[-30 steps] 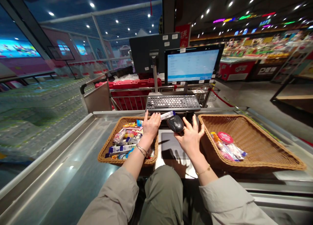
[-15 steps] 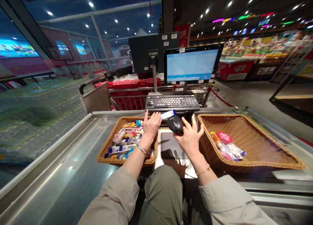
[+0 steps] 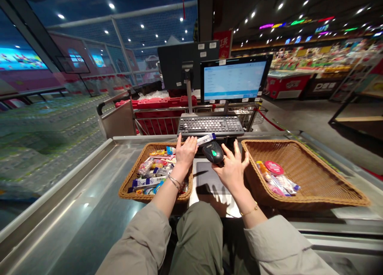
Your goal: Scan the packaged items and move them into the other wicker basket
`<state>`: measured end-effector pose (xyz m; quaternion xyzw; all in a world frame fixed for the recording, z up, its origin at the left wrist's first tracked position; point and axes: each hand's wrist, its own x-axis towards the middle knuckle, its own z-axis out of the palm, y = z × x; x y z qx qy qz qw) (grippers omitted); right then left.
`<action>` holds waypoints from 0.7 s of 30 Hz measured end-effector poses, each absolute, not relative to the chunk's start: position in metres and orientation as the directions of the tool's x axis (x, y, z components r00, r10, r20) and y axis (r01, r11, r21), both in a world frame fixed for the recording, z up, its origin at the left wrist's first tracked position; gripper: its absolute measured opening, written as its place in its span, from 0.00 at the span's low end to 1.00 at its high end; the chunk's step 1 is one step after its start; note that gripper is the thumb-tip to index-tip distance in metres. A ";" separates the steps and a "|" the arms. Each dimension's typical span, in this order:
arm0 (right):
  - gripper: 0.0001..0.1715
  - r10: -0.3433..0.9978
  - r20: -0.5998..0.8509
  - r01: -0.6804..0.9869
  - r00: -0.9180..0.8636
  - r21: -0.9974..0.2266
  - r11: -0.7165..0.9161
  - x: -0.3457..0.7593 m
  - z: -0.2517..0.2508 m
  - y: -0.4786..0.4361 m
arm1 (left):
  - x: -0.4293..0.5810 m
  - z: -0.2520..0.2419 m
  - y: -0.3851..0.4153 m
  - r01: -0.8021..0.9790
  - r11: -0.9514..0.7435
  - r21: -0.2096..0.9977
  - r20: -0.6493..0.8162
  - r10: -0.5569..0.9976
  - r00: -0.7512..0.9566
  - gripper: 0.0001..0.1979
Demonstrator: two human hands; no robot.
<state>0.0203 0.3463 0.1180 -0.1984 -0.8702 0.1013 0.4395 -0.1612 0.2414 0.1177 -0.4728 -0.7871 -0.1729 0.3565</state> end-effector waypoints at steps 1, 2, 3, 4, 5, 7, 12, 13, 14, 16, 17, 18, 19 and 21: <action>0.07 0.433 0.726 0.257 -0.534 -0.348 0.902 0.021 0.118 0.346 | -0.161 0.118 0.241 0.868 0.493 -0.061 0.726 0.618 -0.300 0.18; 0.07 0.431 0.727 0.259 -0.534 -0.344 0.902 0.021 0.119 0.346 | -0.161 0.118 0.241 0.868 0.493 -0.057 0.728 0.616 -0.302 0.18; 0.07 0.430 0.727 0.262 -0.536 -0.341 0.903 0.021 0.119 0.345 | -0.161 0.118 0.241 0.868 0.494 -0.054 0.729 0.613 -0.304 0.18; 0.07 0.429 0.726 0.265 -0.537 -0.338 0.903 0.022 0.120 0.345 | -0.160 0.118 0.240 0.867 0.495 -0.051 0.730 0.611 -0.306 0.18; 0.07 0.428 0.725 0.268 -0.540 -0.334 0.904 0.022 0.121 0.344 | -0.160 0.118 0.240 0.867 0.496 -0.049 0.730 0.610 -0.308 0.18; 0.08 0.429 0.723 0.276 -0.541 -0.329 0.903 0.023 0.123 0.344 | -0.160 0.119 0.240 0.868 0.495 -0.046 0.731 0.608 -0.308 0.18; 0.12 0.456 0.726 0.305 -0.514 -0.342 0.889 0.029 0.128 0.349 | -0.155 0.126 0.243 0.877 0.479 -0.033 0.740 0.602 -0.300 0.17; 0.12 0.464 0.729 0.316 -0.503 -0.345 0.884 0.031 0.129 0.352 | -0.153 0.127 0.245 0.880 0.474 -0.033 0.741 0.602 -0.296 0.17; 0.13 0.473 0.730 0.329 -0.493 -0.346 0.878 0.033 0.130 0.356 | -0.151 0.129 0.248 0.883 0.469 -0.033 0.741 0.604 -0.293 0.17; 0.13 0.490 0.730 0.357 -0.476 -0.348 0.867 0.038 0.133 0.365 | -0.146 0.133 0.254 0.888 0.459 -0.035 0.737 0.612 -0.287 0.17; 0.14 0.501 0.731 0.371 -0.463 -0.353 0.859 0.042 0.134 0.370 | -0.143 0.135 0.258 0.892 0.451 -0.037 0.733 0.619 -0.283 0.17; 0.15 0.512 0.733 0.384 -0.448 -0.360 0.851 0.045 0.135 0.376 | -0.140 0.136 0.262 0.897 0.441 -0.038 0.727 0.627 -0.278 0.17; 0.15 0.527 0.733 0.397 -0.429 -0.371 0.839 0.049 0.137 0.381 | -0.136 0.138 0.267 0.903 0.428 -0.039 0.721 0.637 -0.271 0.17; 0.16 0.562 0.733 0.425 -0.383 -0.400 0.812 0.058 0.138 0.392 | -0.128 0.140 0.278 0.918 0.393 -0.041 0.711 0.658 -0.250 0.17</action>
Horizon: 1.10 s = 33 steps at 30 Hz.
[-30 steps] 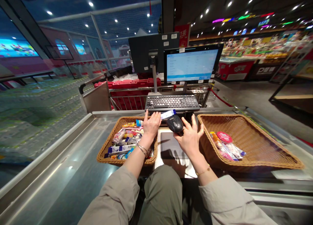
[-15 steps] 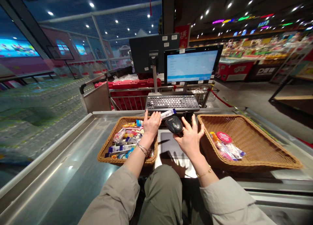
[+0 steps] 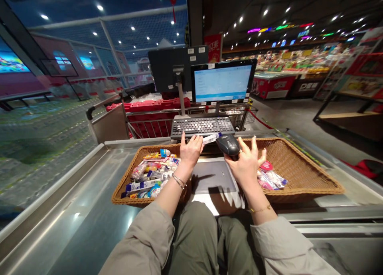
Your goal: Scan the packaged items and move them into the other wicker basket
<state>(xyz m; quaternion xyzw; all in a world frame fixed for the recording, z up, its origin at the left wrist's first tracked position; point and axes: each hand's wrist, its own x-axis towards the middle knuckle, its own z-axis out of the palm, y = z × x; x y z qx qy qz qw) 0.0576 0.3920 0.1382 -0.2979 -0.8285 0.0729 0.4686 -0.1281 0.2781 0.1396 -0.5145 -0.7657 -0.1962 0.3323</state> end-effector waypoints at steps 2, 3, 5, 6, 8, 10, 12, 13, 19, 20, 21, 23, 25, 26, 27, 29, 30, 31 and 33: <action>0.18 0.604 0.724 0.457 -0.334 -0.436 0.776 0.067 0.139 0.403 | -0.119 0.140 0.290 0.935 0.352 -0.047 0.705 0.675 -0.219 0.17; 0.19 0.627 0.714 0.475 -0.310 -0.456 0.753 0.072 0.139 0.408 | -0.114 0.141 0.296 0.943 0.329 -0.052 0.703 0.683 -0.199 0.17; 0.20 0.675 0.691 0.511 -0.260 -0.494 0.703 0.084 0.140 0.420 | -0.104 0.140 0.309 0.958 0.278 -0.070 0.701 0.697 -0.152 0.16; 0.21 0.694 0.679 0.527 -0.240 -0.509 0.681 0.090 0.140 0.425 | -0.099 0.139 0.316 0.964 0.252 -0.080 0.700 0.703 -0.126 0.16; 0.21 0.723 0.662 0.552 -0.200 -0.534 0.641 0.103 0.140 0.437 | -0.088 0.137 0.328 0.975 0.200 -0.101 0.698 0.712 -0.074 0.15; 0.24 0.749 0.647 0.568 -0.144 -0.566 0.598 0.116 0.140 0.449 | -0.077 0.135 0.340 0.982 0.149 -0.118 0.691 0.723 -0.026 0.14; 0.28 0.780 0.618 0.584 -0.101 -0.597 0.549 0.130 0.140 0.460 | -0.067 0.133 0.351 0.986 0.098 -0.135 0.675 0.738 0.019 0.13; 0.28 0.793 0.605 0.594 -0.069 -0.614 0.520 0.137 0.140 0.465 | -0.062 0.132 0.356 0.986 0.073 -0.147 0.662 0.749 0.043 0.13; 0.28 0.813 0.581 0.607 0.040 -0.660 0.443 0.173 0.134 0.487 | -0.039 0.127 0.388 0.969 -0.098 -0.227 0.541 0.815 0.209 0.14; 0.27 0.814 0.579 0.607 0.047 -0.664 0.437 0.177 0.132 0.489 | -0.035 0.126 0.393 0.966 -0.117 -0.230 0.527 0.820 0.224 0.15; 0.27 0.815 0.577 0.608 0.053 -0.666 0.432 0.180 0.131 0.491 | -0.032 0.124 0.397 0.964 -0.128 -0.232 0.514 0.825 0.234 0.15; 0.27 0.813 0.578 0.614 0.064 -0.665 0.425 0.183 0.128 0.495 | -0.024 0.121 0.405 0.964 -0.125 -0.233 0.490 0.841 0.228 0.19; 0.28 0.811 0.581 0.623 0.071 -0.661 0.419 0.185 0.126 0.497 | -0.019 0.118 0.408 0.969 -0.097 -0.226 0.462 0.866 0.194 0.23; 0.28 0.810 0.582 0.627 0.072 -0.658 0.417 0.185 0.125 0.497 | -0.017 0.116 0.409 0.972 -0.082 -0.219 0.447 0.877 0.174 0.24; 0.29 0.810 0.582 0.630 0.071 -0.656 0.416 0.184 0.124 0.497 | -0.017 0.115 0.408 0.975 -0.067 -0.211 0.434 0.888 0.155 0.25; 0.29 0.811 0.583 0.635 0.056 -0.647 0.422 0.182 0.123 0.495 | -0.019 0.113 0.404 0.980 -0.042 -0.196 0.420 0.899 0.123 0.26; 0.28 0.811 0.584 0.637 0.047 -0.643 0.426 0.181 0.123 0.494 | -0.021 0.112 0.400 0.981 -0.033 -0.190 0.419 0.901 0.111 0.26; 0.29 0.811 0.584 0.638 0.040 -0.639 0.429 0.178 0.123 0.493 | -0.023 0.112 0.396 0.983 -0.022 -0.183 0.424 0.900 0.099 0.27; 0.30 0.812 0.582 0.634 0.027 -0.638 0.436 0.171 0.124 0.490 | -0.028 0.112 0.387 0.985 0.003 -0.170 0.438 0.896 0.073 0.29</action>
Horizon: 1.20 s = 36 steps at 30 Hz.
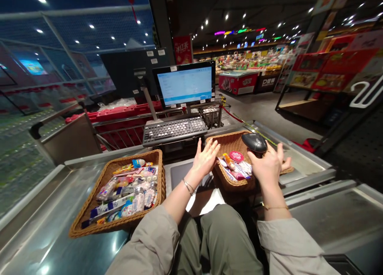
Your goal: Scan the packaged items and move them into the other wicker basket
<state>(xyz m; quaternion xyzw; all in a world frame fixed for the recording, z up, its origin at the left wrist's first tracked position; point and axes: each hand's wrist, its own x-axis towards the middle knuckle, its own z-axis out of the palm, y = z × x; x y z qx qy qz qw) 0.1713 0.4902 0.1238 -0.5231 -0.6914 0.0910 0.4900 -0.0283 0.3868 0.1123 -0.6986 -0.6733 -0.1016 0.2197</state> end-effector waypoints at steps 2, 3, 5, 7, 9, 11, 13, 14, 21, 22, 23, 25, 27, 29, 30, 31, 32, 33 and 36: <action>0.31 0.817 0.576 0.619 0.008 -0.645 0.449 0.162 0.125 0.487 | -0.033 0.113 0.376 0.987 0.033 -0.158 0.450 0.892 0.043 0.30; 0.30 0.820 0.573 0.610 -0.003 -0.648 0.455 0.157 0.126 0.485 | -0.036 0.114 0.371 0.987 0.050 -0.153 0.454 0.891 0.026 0.31; 0.28 0.822 0.569 0.597 -0.027 -0.650 0.470 0.148 0.128 0.480 | -0.041 0.114 0.359 0.985 0.084 -0.148 0.459 0.889 -0.007 0.32; 0.27 0.821 0.569 0.586 -0.050 -0.649 0.485 0.138 0.130 0.474 | -0.047 0.114 0.346 0.982 0.121 -0.145 0.462 0.886 -0.041 0.33; 0.27 0.813 0.577 0.574 -0.083 -0.639 0.512 0.129 0.132 0.467 | -0.054 0.114 0.332 0.977 0.161 -0.141 0.467 0.881 -0.078 0.33; 0.26 0.795 0.594 0.561 -0.122 -0.620 0.549 0.120 0.134 0.459 | -0.061 0.114 0.318 0.970 0.203 -0.133 0.476 0.872 -0.117 0.34; 0.26 0.772 0.615 0.545 -0.159 -0.598 0.588 0.110 0.136 0.450 | -0.069 0.114 0.303 0.962 0.243 -0.125 0.483 0.862 -0.155 0.34; 0.25 0.761 0.624 0.533 -0.179 -0.588 0.608 0.105 0.137 0.446 | -0.073 0.115 0.295 0.957 0.263 -0.121 0.485 0.857 -0.174 0.34; 0.19 0.679 0.667 0.441 -0.307 -0.532 0.722 0.063 0.138 0.414 | -0.108 0.122 0.237 0.907 0.410 -0.092 0.500 0.807 -0.314 0.33; 0.18 0.663 0.675 0.426 -0.323 -0.522 0.739 0.057 0.138 0.409 | -0.114 0.124 0.227 0.897 0.432 -0.091 0.499 0.799 -0.335 0.33; 0.18 0.648 0.683 0.410 -0.337 -0.513 0.754 0.051 0.137 0.404 | -0.120 0.125 0.218 0.885 0.456 -0.090 0.498 0.790 -0.356 0.33; 0.18 0.626 0.691 0.381 -0.361 -0.503 0.775 0.040 0.136 0.394 | -0.133 0.126 0.198 0.859 0.505 -0.088 0.495 0.770 -0.402 0.31; 0.18 0.616 0.689 0.358 -0.383 -0.504 0.786 0.030 0.134 0.384 | -0.145 0.128 0.177 0.829 0.553 -0.089 0.485 0.751 -0.449 0.29; 0.18 0.607 0.683 0.338 -0.406 -0.505 0.794 0.021 0.132 0.375 | -0.155 0.127 0.158 0.797 0.597 -0.094 0.474 0.731 -0.491 0.27; 0.18 0.602 0.681 0.330 -0.417 -0.504 0.798 0.017 0.131 0.372 | -0.160 0.126 0.148 0.782 0.616 -0.099 0.471 0.721 -0.508 0.27; 0.18 0.598 0.679 0.323 -0.426 -0.503 0.802 0.013 0.131 0.368 | -0.164 0.124 0.139 0.766 0.634 -0.103 0.468 0.710 -0.525 0.26; 0.17 0.595 0.677 0.318 -0.432 -0.503 0.804 0.009 0.130 0.365 | -0.168 0.122 0.131 0.749 0.654 -0.105 0.466 0.698 -0.544 0.25; 0.17 0.593 0.676 0.313 -0.438 -0.503 0.805 0.006 0.128 0.362 | -0.171 0.119 0.124 0.732 0.673 -0.104 0.463 0.684 -0.564 0.24; 0.16 0.584 0.670 0.301 -0.458 -0.502 0.811 -0.002 0.125 0.356 | -0.177 0.111 0.110 0.685 0.722 -0.101 0.449 0.647 -0.616 0.23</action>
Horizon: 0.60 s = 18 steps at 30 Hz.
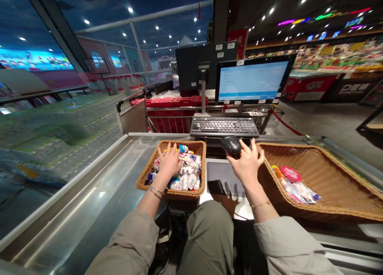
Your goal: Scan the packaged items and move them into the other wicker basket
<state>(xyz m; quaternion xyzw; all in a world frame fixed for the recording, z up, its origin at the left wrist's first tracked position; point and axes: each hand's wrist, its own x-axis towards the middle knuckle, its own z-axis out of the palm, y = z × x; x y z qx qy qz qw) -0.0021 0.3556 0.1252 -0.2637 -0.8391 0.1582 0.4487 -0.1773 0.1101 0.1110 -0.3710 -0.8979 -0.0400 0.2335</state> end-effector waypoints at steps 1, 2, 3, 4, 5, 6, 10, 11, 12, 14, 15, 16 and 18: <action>0.16 0.583 0.666 0.298 -0.465 -0.502 0.812 -0.004 0.124 0.354 | -0.178 0.109 0.108 0.672 0.734 -0.103 0.442 0.638 -0.630 0.23; 0.16 0.583 0.662 0.299 -0.471 -0.502 0.812 -0.005 0.123 0.353 | -0.179 0.108 0.107 0.659 0.745 -0.107 0.433 0.631 -0.644 0.23; 0.16 0.585 0.658 0.301 -0.475 -0.503 0.810 -0.006 0.122 0.352 | -0.179 0.108 0.108 0.645 0.755 -0.114 0.417 0.626 -0.659 0.23; 0.16 0.587 0.654 0.305 -0.478 -0.503 0.809 -0.006 0.121 0.352 | -0.179 0.108 0.109 0.631 0.766 -0.123 0.396 0.621 -0.677 0.24; 0.16 0.588 0.650 0.308 -0.480 -0.503 0.808 -0.007 0.120 0.352 | -0.179 0.110 0.111 0.616 0.776 -0.134 0.370 0.616 -0.695 0.24; 0.17 0.588 0.648 0.310 -0.483 -0.502 0.807 -0.007 0.119 0.352 | -0.179 0.111 0.113 0.604 0.783 -0.149 0.344 0.614 -0.710 0.24; 0.17 0.588 0.645 0.314 -0.489 -0.498 0.808 -0.006 0.117 0.354 | -0.180 0.118 0.122 0.592 0.776 -0.218 0.291 0.631 -0.719 0.20; 0.17 0.588 0.644 0.316 -0.490 -0.498 0.808 -0.006 0.116 0.355 | -0.180 0.118 0.123 0.592 0.771 -0.234 0.288 0.637 -0.716 0.19; 0.16 0.589 0.643 0.317 -0.489 -0.498 0.807 -0.006 0.115 0.355 | -0.181 0.119 0.125 0.590 0.768 -0.249 0.284 0.641 -0.713 0.18; 0.16 0.592 0.643 0.318 -0.486 -0.501 0.805 -0.005 0.114 0.356 | -0.184 0.119 0.126 0.584 0.763 -0.278 0.275 0.646 -0.712 0.17; 0.16 0.592 0.644 0.317 -0.484 -0.502 0.805 -0.005 0.114 0.356 | -0.186 0.120 0.126 0.581 0.761 -0.288 0.275 0.647 -0.711 0.18; 0.16 0.593 0.644 0.316 -0.484 -0.503 0.804 -0.004 0.114 0.356 | -0.188 0.121 0.126 0.578 0.762 -0.293 0.280 0.646 -0.710 0.17; 0.16 0.593 0.644 0.314 -0.483 -0.505 0.804 -0.004 0.113 0.357 | -0.193 0.125 0.124 0.580 0.764 -0.282 0.302 0.645 -0.702 0.16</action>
